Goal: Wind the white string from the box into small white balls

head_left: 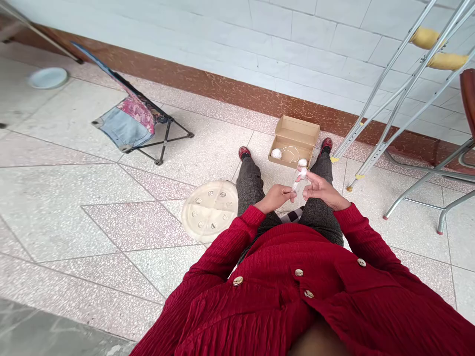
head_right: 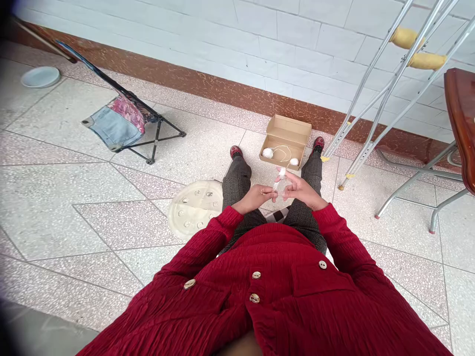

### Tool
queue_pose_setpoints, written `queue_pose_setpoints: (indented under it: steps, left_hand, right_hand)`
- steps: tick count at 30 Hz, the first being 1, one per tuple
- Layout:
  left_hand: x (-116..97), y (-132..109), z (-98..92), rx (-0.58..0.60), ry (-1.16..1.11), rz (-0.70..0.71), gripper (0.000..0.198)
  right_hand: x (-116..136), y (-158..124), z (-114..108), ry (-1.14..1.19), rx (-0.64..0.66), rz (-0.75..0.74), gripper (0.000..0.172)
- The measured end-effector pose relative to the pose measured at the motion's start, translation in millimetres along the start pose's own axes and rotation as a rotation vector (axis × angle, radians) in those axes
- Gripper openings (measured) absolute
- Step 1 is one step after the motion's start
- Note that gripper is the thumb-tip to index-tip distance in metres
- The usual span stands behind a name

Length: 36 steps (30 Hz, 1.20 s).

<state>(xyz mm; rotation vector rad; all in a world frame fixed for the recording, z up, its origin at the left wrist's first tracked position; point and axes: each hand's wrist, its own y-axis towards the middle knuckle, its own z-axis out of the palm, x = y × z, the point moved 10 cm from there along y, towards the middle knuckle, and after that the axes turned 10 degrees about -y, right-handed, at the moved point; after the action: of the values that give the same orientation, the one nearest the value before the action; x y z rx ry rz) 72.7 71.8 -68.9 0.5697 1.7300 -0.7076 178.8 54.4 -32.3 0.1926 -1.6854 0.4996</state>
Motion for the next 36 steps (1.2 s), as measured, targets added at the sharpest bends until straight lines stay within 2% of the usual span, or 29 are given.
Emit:
queue_pose_setpoints:
  steps: [3,5,8,11,14,19,23,27,30,33,36]
  left_hand:
    - [-6,-4,3.7,0.043,0.092,0.036,0.036]
    - [-18,-5,-1.3,0.035,0.151,0.101,0.036]
    - [-33,-7,-0.2,0.083,0.191,0.163,0.035]
    - [-37,-12,12.3,0.171,0.211,0.177,0.035]
    - [-38,-14,14.9,0.16,0.264,0.161,0.037]
    - [-55,-1,-9.6,0.019,0.424,0.234,0.03]
    - [-65,17,-35.0,-0.07,0.464,0.277,0.026]
    - [-54,32,-45.6,-0.09,0.271,0.234,0.031]
    - [-34,34,-37.7,-0.059,-0.01,0.165,0.035]
    - [-14,26,-24.1,-0.054,-0.141,0.096,0.04]
    - [1,12,-8.9,-0.02,-0.067,0.023,0.039]
  right_hand:
    - [-32,5,-9,-0.283,-0.084,0.104,0.095]
    - [-50,4,-1,-0.337,-0.043,0.154,0.098]
    - [-50,-1,12,-0.13,0.033,0.125,0.099]
    - [-35,-3,2,0.077,-0.013,0.077,0.094]
    - [-35,-1,-7,0.101,-0.005,0.086,0.094]
    - [-60,1,4,-0.142,0.052,0.139,0.102]
    - [-54,-7,22,-0.194,0.13,0.152,0.092]
    - [-16,-19,38,-0.017,0.285,0.076,0.083]
    - [7,-22,35,0.12,0.264,0.013,0.079]
    - [12,-16,27,0.175,0.208,-0.009,0.083]
    - [1,-3,15,0.123,0.129,-0.016,0.091]
